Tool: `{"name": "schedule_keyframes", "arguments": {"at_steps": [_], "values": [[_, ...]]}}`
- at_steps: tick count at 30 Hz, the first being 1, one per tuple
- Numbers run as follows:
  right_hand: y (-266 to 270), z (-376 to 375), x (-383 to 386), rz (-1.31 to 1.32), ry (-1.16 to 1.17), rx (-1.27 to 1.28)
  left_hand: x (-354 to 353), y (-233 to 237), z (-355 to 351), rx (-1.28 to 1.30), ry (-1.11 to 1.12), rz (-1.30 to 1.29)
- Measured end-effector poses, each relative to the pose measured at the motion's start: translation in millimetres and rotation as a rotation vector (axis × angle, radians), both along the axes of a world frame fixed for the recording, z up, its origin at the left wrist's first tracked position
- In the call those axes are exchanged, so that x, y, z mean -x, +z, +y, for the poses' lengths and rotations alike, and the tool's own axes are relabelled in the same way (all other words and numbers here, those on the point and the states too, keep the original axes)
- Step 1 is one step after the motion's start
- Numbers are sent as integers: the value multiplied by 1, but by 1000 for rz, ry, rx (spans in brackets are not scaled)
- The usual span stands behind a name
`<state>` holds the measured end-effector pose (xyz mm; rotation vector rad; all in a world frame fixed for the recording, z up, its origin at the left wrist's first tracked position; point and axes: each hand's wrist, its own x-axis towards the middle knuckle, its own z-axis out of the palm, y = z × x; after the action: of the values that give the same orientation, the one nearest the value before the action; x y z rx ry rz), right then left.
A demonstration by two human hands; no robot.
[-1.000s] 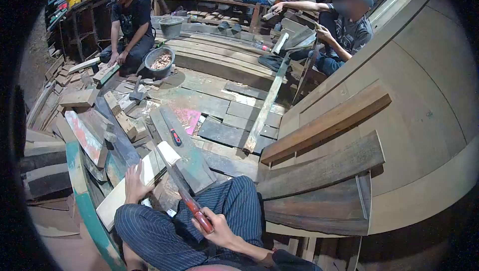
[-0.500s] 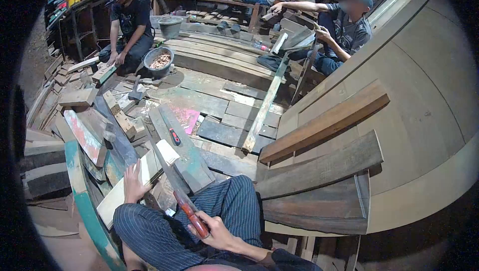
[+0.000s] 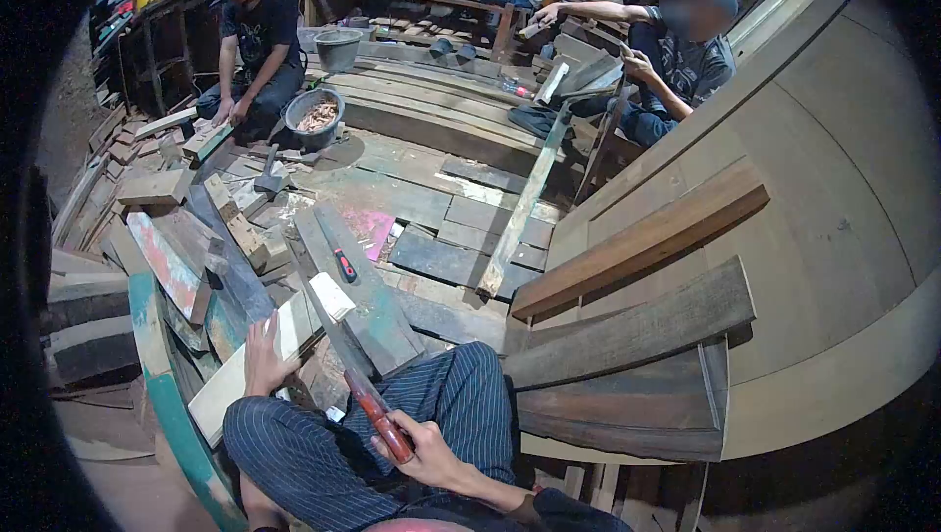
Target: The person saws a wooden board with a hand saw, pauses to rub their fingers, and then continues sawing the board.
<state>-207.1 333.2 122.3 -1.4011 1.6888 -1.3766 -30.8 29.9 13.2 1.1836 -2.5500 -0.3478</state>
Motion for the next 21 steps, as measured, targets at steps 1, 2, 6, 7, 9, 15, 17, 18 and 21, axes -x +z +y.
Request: {"name": "schedule_keyframes", "arguments": {"at_steps": [1, 2, 6, 7, 9, 15, 17, 18, 21], "values": [[-1, 0, 0, -1, -5, -2, 0, 2, 1, -3, 0, 0], [-2, 1, 0, -2, -10, -4, 1, 3, 1, -6, -1, -1], [-4, 1, 1, -27, -5, -22, 0, -2, -1, -5, -8, 15], [-6, 1, 1, -32, -10, -19, 0, 0, -1, -10, -5, 7], [-6, 1, 1, -32, -14, -18, 1, 0, -1, -21, -3, 5], [-3, 1, 2, -41, -8, -36, 1, -5, -3, -15, -7, 17], [-5, 1, 3, -34, -2, -42, 0, -5, -3, 0, -12, 21], [-5, 1, 2, -31, -11, -34, 0, -4, -2, -10, -7, 22], [-6, 0, 1, -26, -28, -17, 2, 0, 0, -22, 2, 17]]}}
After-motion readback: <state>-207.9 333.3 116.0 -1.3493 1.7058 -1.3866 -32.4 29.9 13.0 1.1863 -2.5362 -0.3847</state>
